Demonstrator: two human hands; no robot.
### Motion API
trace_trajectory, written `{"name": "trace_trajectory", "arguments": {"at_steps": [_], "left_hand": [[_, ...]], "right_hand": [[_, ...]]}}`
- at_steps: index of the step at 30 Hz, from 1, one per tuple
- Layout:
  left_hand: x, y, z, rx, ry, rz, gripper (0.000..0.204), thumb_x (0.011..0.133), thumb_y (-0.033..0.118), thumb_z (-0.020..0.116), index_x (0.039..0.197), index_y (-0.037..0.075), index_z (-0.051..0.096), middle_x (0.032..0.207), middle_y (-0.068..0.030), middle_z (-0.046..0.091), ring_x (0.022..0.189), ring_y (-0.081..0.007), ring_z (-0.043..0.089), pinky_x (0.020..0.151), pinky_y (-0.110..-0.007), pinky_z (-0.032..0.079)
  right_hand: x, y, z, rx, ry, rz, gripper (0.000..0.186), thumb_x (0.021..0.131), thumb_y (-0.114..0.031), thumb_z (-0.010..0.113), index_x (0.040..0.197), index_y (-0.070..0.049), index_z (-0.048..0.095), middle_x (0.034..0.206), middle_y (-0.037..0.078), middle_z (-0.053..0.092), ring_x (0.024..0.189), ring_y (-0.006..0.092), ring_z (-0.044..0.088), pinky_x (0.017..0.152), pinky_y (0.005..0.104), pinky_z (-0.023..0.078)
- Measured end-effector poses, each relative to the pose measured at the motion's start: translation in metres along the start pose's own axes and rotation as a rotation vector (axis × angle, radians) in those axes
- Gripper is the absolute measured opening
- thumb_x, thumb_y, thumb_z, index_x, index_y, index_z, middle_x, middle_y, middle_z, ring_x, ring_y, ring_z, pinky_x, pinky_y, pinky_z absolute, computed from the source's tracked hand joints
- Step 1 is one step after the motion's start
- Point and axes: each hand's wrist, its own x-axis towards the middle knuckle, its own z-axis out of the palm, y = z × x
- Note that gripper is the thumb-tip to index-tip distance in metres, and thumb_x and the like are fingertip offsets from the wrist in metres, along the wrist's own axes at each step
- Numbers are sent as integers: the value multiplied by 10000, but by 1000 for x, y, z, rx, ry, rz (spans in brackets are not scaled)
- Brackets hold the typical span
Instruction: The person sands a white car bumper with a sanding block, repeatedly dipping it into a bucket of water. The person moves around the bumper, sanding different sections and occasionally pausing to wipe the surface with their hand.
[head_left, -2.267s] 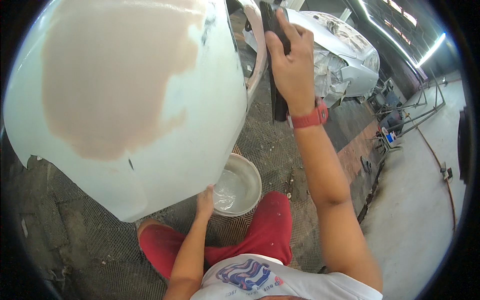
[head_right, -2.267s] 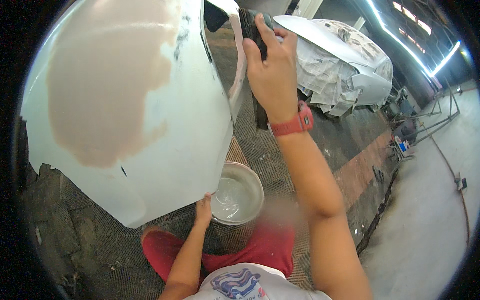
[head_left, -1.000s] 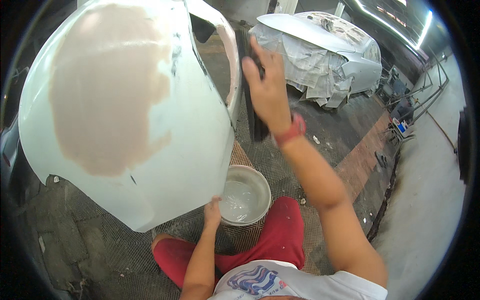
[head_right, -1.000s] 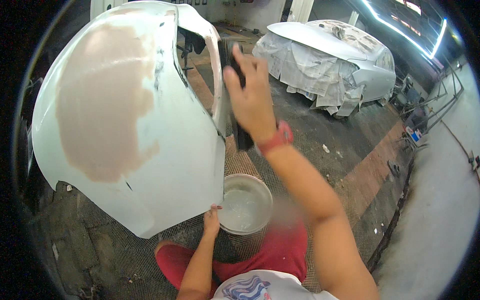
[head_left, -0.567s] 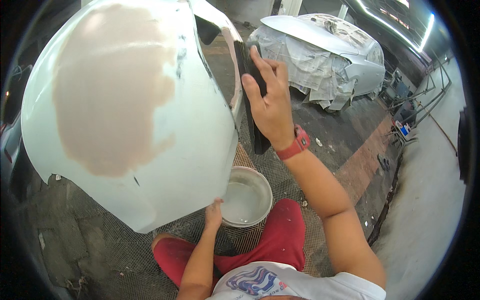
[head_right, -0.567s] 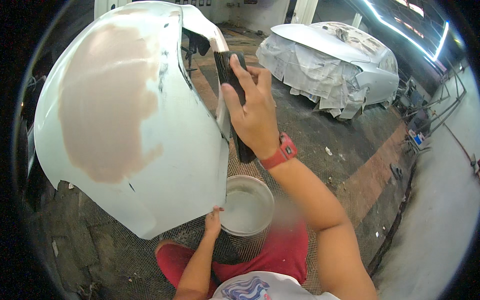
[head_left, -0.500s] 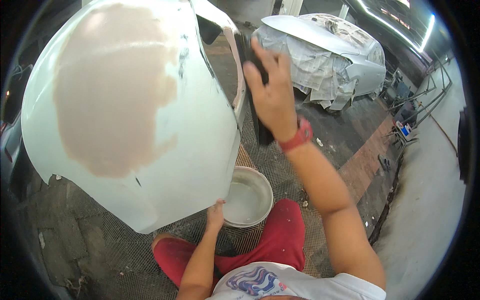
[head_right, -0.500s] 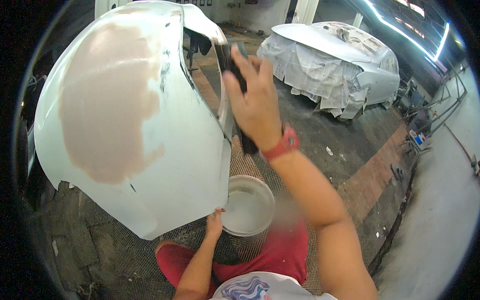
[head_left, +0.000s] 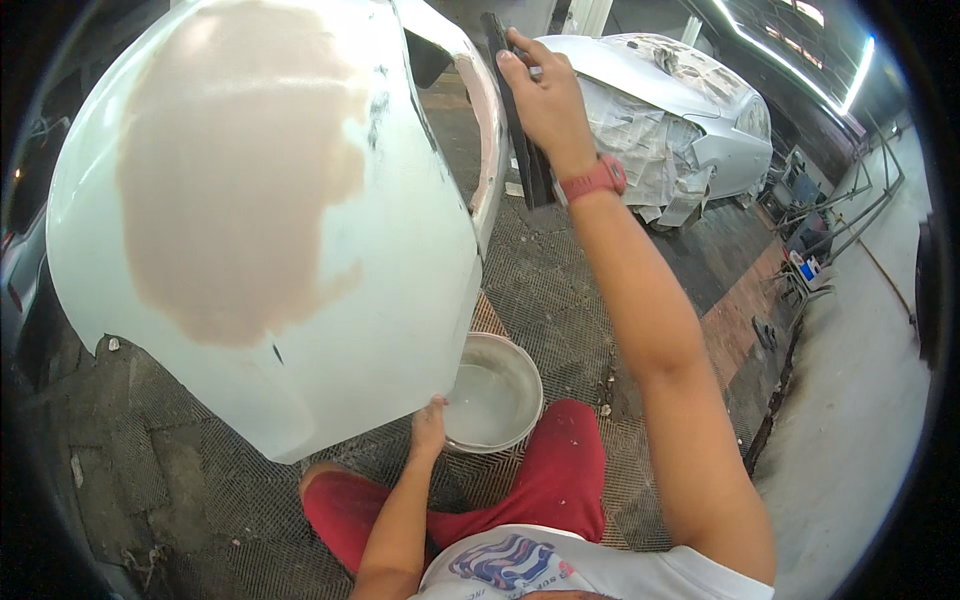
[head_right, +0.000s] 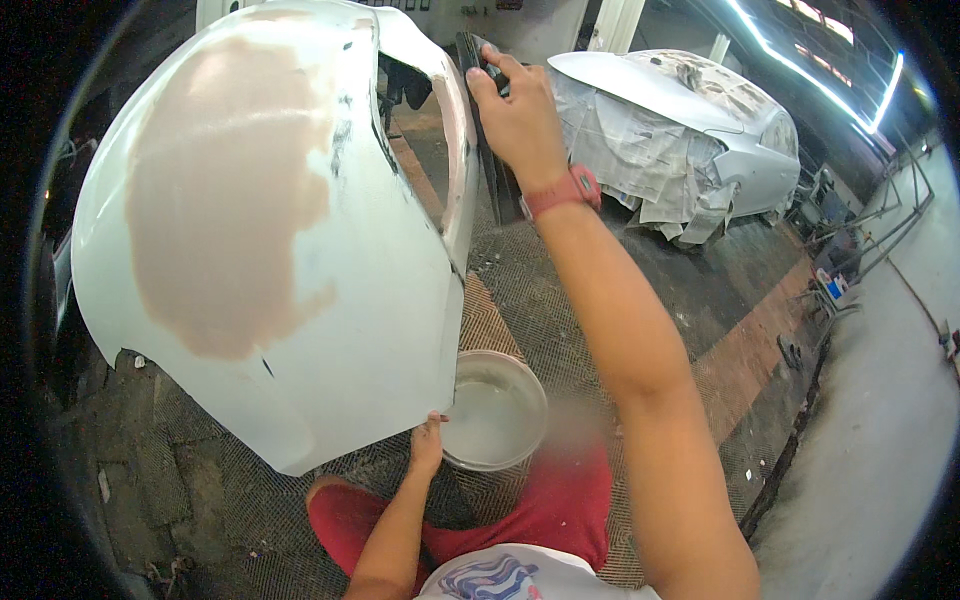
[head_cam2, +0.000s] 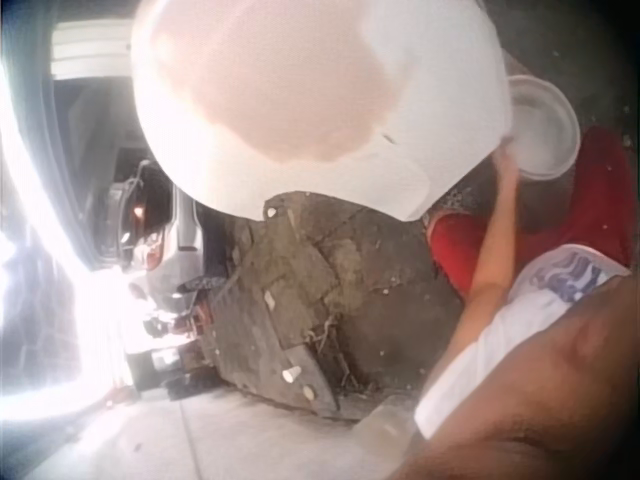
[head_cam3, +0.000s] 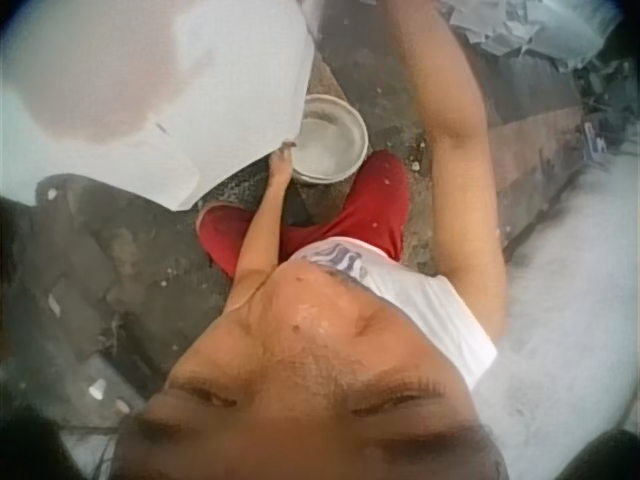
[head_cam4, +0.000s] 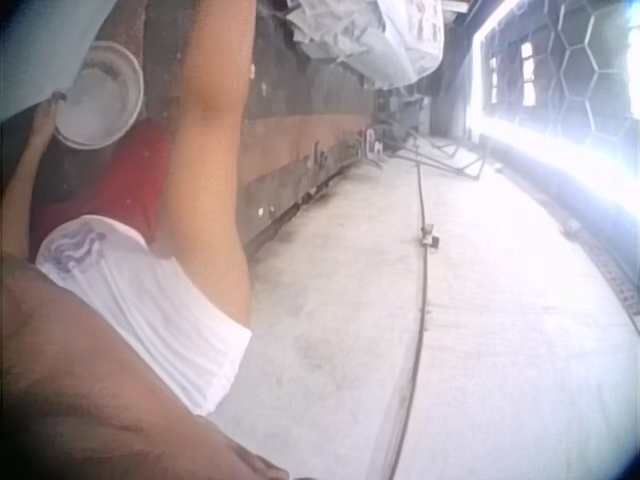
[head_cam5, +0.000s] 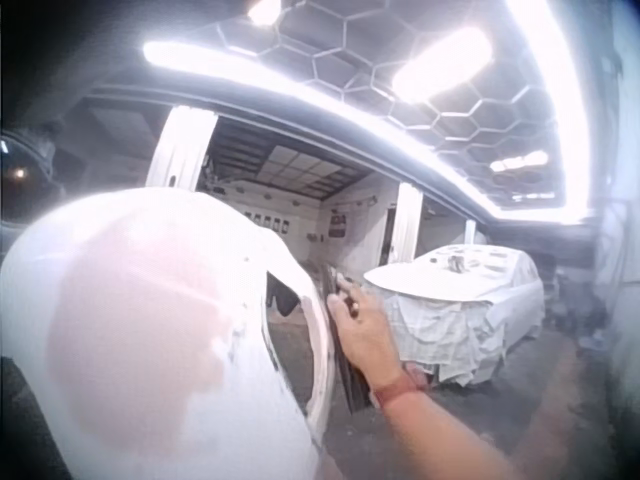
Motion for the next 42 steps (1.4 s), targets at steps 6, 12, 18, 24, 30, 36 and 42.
{"name": "trace_trajectory", "arguments": {"at_steps": [6, 12, 18, 24, 30, 36, 42], "left_hand": [[5, 0, -22, 27, 41, 34, 792, 1146, 729, 502, 1147, 1, 813, 1245, -195, 784, 1236, -331, 688, 1141, -455, 480], [-7, 18, -4, -10, 3, 2, 617, 1184, 521, 542, 1178, -42, 793, 1253, -253, 786, 1245, -382, 717, 1140, -465, 492], [-3, 21, -21, 19, 43, -34, 610, 1182, 516, 556, 1199, -41, 803, 1260, -247, 794, 1220, -365, 726, 1113, -462, 506], [-4, 14, 4, -36, 6, 32, 607, 1178, 505, 553, 1196, -48, 801, 1249, -257, 804, 1221, -404, 738, 1114, -468, 510], [1, 14, -22, 36, 64, 17, 618, 1171, 510, 562, 1185, -62, 797, 1269, -270, 796, 1245, -414, 732, 1132, -469, 503], [-3, 23, -3, -17, -29, -39, 652, 1166, 540, 554, 1273, -59, 789, 1374, -295, 764, 1361, -434, 691, 1180, -476, 478], [12, 8, -30, 49, 55, 7, 643, 1170, 540, 565, 1293, -54, 780, 1362, -297, 766, 1348, -419, 697, 1170, -469, 487]], "right_hand": [[-85, -19, 0, 33, 58, -153, 506, 1092, -303, 720, 1516, -27, 711, 1229, 222, 671, 1130, 352, 672, 1046, 423, 537], [8, -4, -11, 169, -273, 138, 534, 1108, -353, 693, 1524, -20, 706, 1329, 235, 696, 1228, 331, 675, 1069, 411, 535], [-58, -19, -26, -67, -132, -173, 561, 1128, -347, 666, 1586, -24, 649, 1326, 250, 791, 1142, 294, 737, 1046, 371, 553], [41, 17, -11, -72, -291, -93, 536, 1123, -369, 664, 1575, -83, 682, 1312, 225, 748, 1157, 343, 716, 1061, 410, 547], [-19, -31, -22, -127, -228, -157, 558, 1109, -404, 651, 1557, -74, 690, 1306, 277, 786, 1165, 364, 746, 1069, 396, 553], [56, -3, -9, -146, -365, -57, 559, 1099, -418, 671, 1540, -76, 708, 1306, 275, 781, 1198, 392, 749, 1080, 445, 561], [32, -21, -6, -162, -329, -130, 567, 1090, -391, 678, 1527, -30, 698, 1396, 281, 769, 1272, 393, 748, 1117, 391, 548]]}}
